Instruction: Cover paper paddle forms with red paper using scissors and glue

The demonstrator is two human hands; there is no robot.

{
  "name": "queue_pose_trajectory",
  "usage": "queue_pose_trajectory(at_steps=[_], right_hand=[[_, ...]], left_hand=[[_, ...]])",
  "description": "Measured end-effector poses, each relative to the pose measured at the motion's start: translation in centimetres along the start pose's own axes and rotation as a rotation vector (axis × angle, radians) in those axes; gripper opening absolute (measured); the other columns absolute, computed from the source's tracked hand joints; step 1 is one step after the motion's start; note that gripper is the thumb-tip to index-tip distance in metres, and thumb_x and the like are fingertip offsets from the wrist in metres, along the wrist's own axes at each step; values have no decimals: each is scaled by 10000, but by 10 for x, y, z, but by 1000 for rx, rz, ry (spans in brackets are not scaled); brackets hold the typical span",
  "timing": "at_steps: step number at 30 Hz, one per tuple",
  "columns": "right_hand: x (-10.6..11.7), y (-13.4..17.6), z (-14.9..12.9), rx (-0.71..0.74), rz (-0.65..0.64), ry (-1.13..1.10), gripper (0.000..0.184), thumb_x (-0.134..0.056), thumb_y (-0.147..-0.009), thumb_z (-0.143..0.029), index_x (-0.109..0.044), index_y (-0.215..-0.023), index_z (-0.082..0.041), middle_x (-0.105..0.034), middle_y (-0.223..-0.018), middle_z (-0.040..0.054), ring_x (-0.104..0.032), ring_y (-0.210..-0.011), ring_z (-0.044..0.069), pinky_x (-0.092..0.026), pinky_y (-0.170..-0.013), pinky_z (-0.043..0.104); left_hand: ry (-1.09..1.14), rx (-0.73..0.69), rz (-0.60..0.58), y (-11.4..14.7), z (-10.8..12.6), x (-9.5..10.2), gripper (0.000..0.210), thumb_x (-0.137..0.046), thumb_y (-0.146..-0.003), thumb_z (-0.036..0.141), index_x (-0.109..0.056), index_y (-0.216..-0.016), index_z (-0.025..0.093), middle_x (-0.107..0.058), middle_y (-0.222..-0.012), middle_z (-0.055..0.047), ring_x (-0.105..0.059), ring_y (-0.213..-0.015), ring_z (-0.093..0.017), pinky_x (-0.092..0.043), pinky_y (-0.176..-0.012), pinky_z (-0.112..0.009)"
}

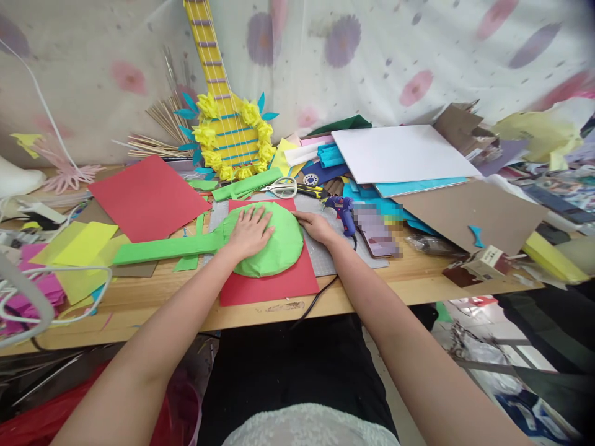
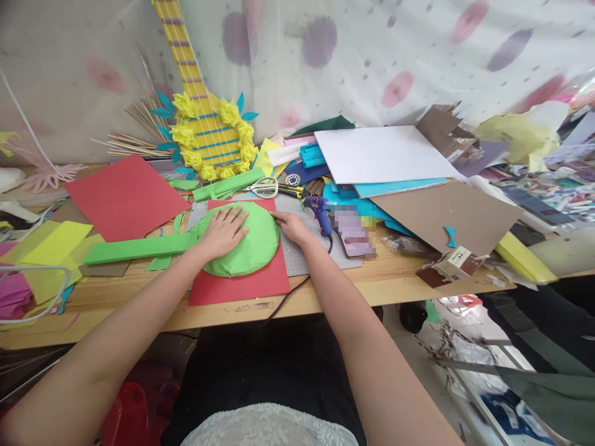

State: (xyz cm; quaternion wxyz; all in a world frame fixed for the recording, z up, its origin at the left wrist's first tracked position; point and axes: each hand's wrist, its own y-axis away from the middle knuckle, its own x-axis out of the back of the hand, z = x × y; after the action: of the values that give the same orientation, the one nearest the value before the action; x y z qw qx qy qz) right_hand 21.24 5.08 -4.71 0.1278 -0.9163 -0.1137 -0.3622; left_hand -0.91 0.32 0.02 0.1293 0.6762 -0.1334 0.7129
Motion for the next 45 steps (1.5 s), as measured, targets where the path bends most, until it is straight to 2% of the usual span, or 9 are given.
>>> queue_pose_trajectory(at_steps=[8, 19, 25, 32, 39, 45], right_hand=[[-3, -2, 7, 30, 14, -56, 423, -475, -856, -127, -664, -1194, -297, -641, -1240, -39, -595, -1178, 171, -420, -1061, 337], [-5, -6, 12, -7, 40, -133, 411, -466, -842, -90, -701, -1127, -271, -678, -1175, -33, -625, -1131, 159, -439, -1041, 328], [-6, -7, 11, -17, 64, -98, 404, -470, -839, -81, -711, -1098, -275, -690, -1152, -39, -633, -1115, 153, -446, -1026, 318], [-7, -4, 5, 15, 101, -45, 439, -426, -835, -54, -709, -1116, -238, -693, -1156, -5, -636, -1105, 158, -454, -1010, 298], [-7, -4, 5, -26, 115, 48, 417, -441, -851, -83, -699, -1128, -256, -690, -1161, -22, -631, -1114, 160, -456, -1005, 300], [-7, -2, 2, -21, 109, 33, 401, -436, -865, -104, -696, -1128, -262, -698, -1147, -24, -634, -1106, 162, -458, -1001, 306]], left_hand=[[-17, -14, 9, 1, 0, 0, 601, -193, -964, 450, -333, -1479, 176, -252, -1570, -62, -173, -1447, -308, -118, -1173, -499], [-39, -21, 20, 2, 1, -1, 600, -211, -963, 444, -333, -1479, 163, -254, -1569, -71, -180, -1445, -314, -127, -1172, -501], [-35, -20, 27, 2, 1, -2, 603, -215, -962, 449, -336, -1478, 161, -257, -1567, -76, -181, -1444, -315, -127, -1173, -501], [-25, -26, 51, 3, 2, -2, 599, -233, -957, 447, -354, -1469, 162, -272, -1562, -79, -188, -1442, -315, -127, -1172, -505], [-30, -24, 60, 3, 2, -3, 599, -231, -957, 451, -359, -1467, 163, -275, -1561, -78, -189, -1441, -317, -122, -1173, -504], [-29, -39, 65, 3, 2, -4, 594, -217, -963, 435, -367, -1459, 147, -277, -1557, -94, -168, -1455, -270, -113, -1181, -491]])
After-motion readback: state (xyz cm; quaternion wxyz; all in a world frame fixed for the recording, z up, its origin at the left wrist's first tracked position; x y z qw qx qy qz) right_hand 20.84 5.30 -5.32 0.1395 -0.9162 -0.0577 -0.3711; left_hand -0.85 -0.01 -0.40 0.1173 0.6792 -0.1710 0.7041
